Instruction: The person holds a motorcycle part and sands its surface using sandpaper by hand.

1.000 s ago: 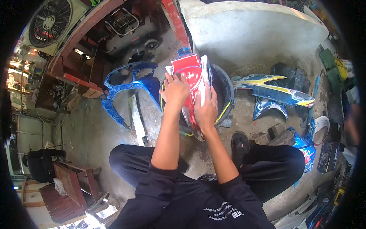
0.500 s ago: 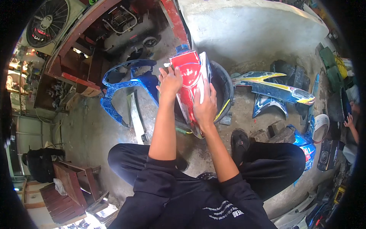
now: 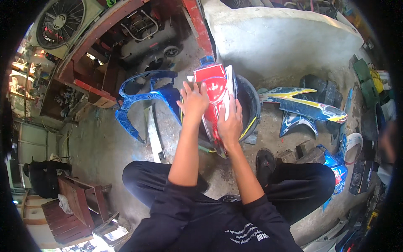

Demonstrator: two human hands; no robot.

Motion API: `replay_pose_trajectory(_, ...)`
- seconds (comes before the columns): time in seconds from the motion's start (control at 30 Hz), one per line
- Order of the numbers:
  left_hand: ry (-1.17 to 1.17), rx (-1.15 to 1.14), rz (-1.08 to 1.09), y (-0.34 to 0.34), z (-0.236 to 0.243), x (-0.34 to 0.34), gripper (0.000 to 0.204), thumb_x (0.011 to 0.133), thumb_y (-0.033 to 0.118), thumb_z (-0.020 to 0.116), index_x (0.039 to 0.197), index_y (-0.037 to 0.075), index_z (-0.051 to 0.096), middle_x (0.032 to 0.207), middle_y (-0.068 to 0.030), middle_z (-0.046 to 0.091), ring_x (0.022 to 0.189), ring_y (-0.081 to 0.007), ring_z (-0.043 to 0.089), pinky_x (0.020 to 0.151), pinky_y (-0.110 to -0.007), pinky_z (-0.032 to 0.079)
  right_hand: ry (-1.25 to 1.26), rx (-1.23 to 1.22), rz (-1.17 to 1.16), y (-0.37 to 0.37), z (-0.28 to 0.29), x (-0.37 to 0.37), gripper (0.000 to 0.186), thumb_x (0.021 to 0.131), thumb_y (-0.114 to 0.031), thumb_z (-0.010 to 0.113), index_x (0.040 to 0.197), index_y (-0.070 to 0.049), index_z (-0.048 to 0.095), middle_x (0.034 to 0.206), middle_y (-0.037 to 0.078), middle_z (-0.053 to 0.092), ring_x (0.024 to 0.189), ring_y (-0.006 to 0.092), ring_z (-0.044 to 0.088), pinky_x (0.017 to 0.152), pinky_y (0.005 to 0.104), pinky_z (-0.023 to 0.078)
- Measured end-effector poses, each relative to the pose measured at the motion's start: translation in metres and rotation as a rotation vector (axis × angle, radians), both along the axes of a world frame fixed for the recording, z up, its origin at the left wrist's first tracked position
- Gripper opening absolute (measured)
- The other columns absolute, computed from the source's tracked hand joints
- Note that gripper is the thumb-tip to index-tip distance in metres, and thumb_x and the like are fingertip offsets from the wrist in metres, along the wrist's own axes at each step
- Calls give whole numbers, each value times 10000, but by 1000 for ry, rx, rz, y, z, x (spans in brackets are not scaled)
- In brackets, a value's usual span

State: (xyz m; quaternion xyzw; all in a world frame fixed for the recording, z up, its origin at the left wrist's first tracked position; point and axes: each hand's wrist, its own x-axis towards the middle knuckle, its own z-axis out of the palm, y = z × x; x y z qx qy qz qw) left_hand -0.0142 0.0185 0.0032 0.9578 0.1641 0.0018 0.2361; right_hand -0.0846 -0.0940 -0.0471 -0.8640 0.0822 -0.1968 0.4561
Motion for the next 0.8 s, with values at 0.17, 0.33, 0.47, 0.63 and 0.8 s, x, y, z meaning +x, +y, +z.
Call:
replay_pose_trajectory(0.17, -41, 2, 24, -10, 1, -9, 710, 1027, 531, 328, 1481, -4, 426, 1650, -203, 175, 1511, -422, 182, 1140, -709, 166, 39, 14, 14, 4, 2, -1, 520, 1010, -328, 507, 1484, -120, 459, 1424, 258, 480, 1250, 464, 523, 1036, 499, 440)
replay_pose_trajectory(0.33, 8, -39, 52, 0, 8, 10, 732, 1024, 524, 337, 1504, -27, 375, 1658, -196, 150, 1516, -413, 172, 1154, -691, 154, 28, 17, 18, 5, 3, -1, 518, 1008, -326, 510, 1479, -115, 465, 1420, 263, 478, 1252, 459, 522, 1041, 498, 436)
replay_pose_trajectory(0.47, 46, 21, -15, -13, 0, -12, 713, 1024, 511, 348, 1499, -18, 391, 1653, -200, 168, 1514, -423, 170, 1150, -705, 142, -16, 14, 18, 0, 0, -4, 510, 1007, -314, 513, 1470, -106, 471, 1415, 268, 479, 1273, 447, 508, 1048, 497, 431)
replay_pose_trajectory(0.63, -9, -30, 65, 1, 9, 15, 731, 1023, 511, 355, 1490, -51, 379, 1646, -207, 186, 1507, -432, 188, 1146, -704, 157, -14, 37, 32, 7, 4, 0, 506, 1005, -306, 518, 1466, -101, 474, 1407, 270, 485, 1277, 448, 502, 1047, 501, 429)
replay_pose_trajectory(0.8, 50, 18, -30, -23, 6, -13, 730, 1018, 497, 370, 1501, -50, 362, 1650, -206, 177, 1516, -425, 163, 1151, -698, 154, -4, 23, -6, -6, -2, 4, 508, 1004, -309, 522, 1469, -112, 471, 1403, 276, 485, 1266, 456, 508, 1044, 505, 429)
